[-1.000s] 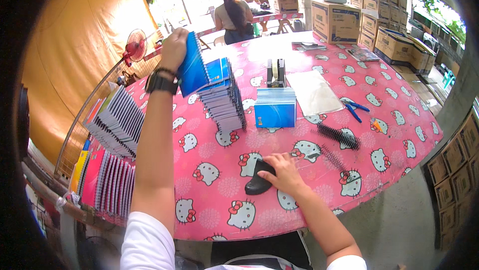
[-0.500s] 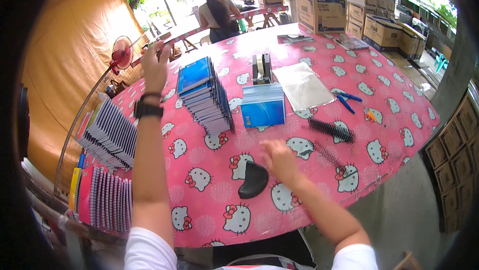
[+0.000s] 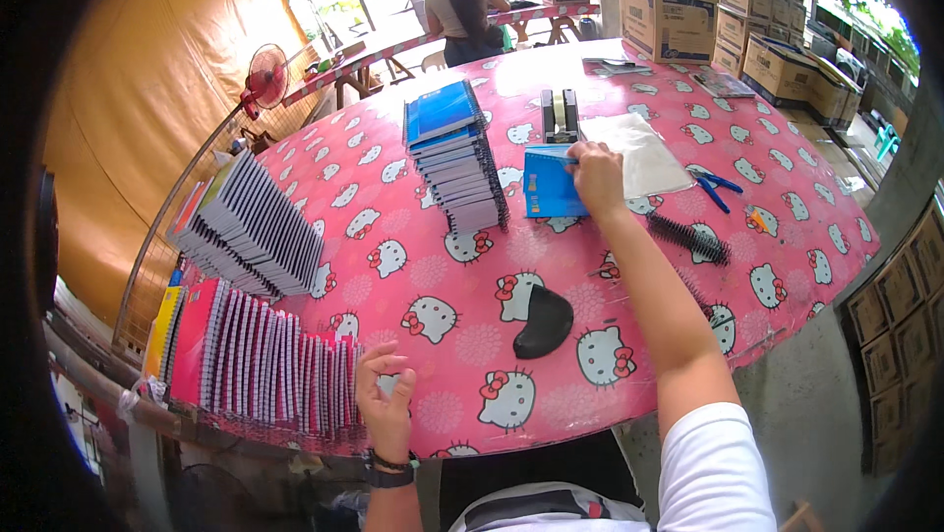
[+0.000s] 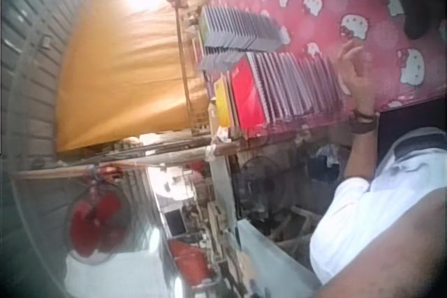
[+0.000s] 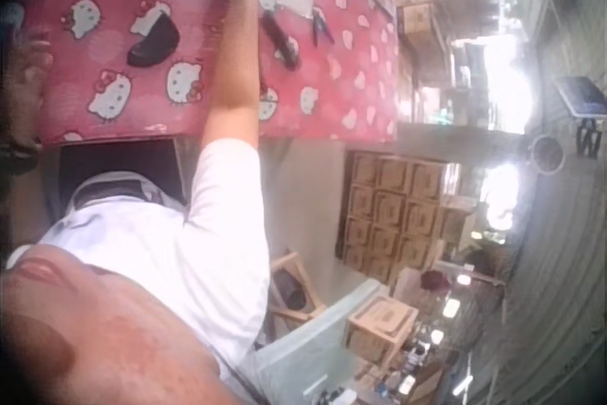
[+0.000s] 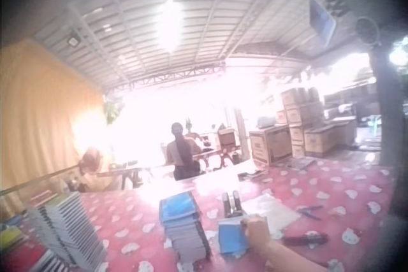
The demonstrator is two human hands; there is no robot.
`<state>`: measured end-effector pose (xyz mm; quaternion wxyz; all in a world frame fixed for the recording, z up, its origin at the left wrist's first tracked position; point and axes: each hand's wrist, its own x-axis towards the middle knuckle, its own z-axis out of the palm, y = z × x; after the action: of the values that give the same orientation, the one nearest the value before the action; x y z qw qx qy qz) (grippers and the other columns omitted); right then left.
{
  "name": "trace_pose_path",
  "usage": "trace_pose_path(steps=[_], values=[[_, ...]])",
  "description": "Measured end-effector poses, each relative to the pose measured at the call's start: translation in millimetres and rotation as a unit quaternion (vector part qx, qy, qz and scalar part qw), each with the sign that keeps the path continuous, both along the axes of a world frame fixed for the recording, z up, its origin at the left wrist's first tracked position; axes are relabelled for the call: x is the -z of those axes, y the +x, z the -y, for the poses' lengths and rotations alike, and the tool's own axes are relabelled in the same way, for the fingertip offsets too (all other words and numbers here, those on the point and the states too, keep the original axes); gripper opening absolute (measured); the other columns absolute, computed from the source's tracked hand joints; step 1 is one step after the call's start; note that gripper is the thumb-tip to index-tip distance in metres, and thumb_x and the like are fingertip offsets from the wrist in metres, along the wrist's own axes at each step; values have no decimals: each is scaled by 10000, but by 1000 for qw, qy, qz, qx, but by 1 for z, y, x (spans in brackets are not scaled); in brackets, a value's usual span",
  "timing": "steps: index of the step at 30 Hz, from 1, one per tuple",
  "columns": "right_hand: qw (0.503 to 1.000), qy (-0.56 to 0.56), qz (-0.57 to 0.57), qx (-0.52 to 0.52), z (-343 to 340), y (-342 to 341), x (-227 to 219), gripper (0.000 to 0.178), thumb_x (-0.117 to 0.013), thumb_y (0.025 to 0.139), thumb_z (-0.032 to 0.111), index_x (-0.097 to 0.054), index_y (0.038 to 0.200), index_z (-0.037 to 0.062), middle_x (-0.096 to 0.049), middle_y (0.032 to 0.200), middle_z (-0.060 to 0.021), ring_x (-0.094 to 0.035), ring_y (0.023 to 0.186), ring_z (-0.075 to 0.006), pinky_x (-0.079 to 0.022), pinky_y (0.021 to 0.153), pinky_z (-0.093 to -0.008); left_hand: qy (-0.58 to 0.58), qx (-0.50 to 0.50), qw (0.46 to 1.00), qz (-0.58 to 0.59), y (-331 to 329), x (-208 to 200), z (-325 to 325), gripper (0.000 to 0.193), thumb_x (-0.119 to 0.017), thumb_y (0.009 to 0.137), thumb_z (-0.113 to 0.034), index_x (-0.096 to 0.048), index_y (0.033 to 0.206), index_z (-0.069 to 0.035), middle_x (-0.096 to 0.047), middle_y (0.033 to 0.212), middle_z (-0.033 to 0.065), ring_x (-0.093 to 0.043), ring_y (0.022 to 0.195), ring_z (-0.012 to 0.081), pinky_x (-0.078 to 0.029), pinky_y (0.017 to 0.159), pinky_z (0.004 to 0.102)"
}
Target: The person repeatedly picks up a blue spiral notebook, inserts a black plastic piece into the spiral binding, and places the notebook into a growing stack. The person also handles a pen and a hairbrush on the table during the process.
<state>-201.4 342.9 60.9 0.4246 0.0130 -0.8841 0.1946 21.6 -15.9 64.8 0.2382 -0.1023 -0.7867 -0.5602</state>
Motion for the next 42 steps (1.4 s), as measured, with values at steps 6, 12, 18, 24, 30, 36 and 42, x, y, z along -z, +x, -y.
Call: trace_pose_path(steps=[6,12,18,24,30,36,42], values=[[960,-155,169,-160,46,144,-52,134,-676,727,27,-605,840,26,-646,827,-124,-625,730,-298,-489,641,-379,66,56,996,8,16,15,-12,337,-731,774,-123,-582,1067,-50,-588,1123,118,-535,1088,251,-400,965,377],[909,-85,236,-332,118,249,-15,223,-725,715,46,-638,920,46,-634,852,-109,-625,793,-254,-498,683,-333,0,158,983,91,21,29,-33,344,-705,802,-73,-553,1107,-26,-592,1116,126,-564,1072,221,-462,873,335],[836,-426,188,-291,149,265,22,141,-648,854,83,-624,984,32,-631,862,-64,-602,801,-151,-480,684,-301,157,189,950,191,26,76,-22,352,-650,832,7,-500,1149,-30,-570,1044,84,-552,956,154,-490,761,288],[835,-447,171,-270,164,266,28,171,-614,879,89,-594,1030,10,-624,871,-58,-585,823,-114,-478,684,-268,-115,-68,981,-138,47,35,-59,540,-671,834,-113,-395,1292,-45,-434,1318,150,-474,1165,228,-235,1091,443],[900,-356,166,-187,84,224,25,195,-614,905,216,-677,930,33,-650,820,-28,-588,756,-86,-467,670,-259,-262,66,948,-169,35,37,-61,235,-640,771,-35,-680,984,-123,-640,990,33,-583,940,229,-349,966,424],[976,-39,178,116,-42,188,47,163,-696,779,140,-652,902,44,-641,909,-109,-576,912,-294,-471,801,-392,-228,91,952,-180,26,28,-66,223,-677,741,-34,-679,947,-121,-645,914,18,-589,859,213,-389,834,367],[978,-76,193,21,-36,182,52,127,-625,854,135,-635,925,30,-617,872,-123,-578,884,-296,-470,788,-385,-224,97,958,-147,21,25,-59,211,-701,748,-54,-678,943,-130,-636,861,11,-593,812,187,-321,932,370]])
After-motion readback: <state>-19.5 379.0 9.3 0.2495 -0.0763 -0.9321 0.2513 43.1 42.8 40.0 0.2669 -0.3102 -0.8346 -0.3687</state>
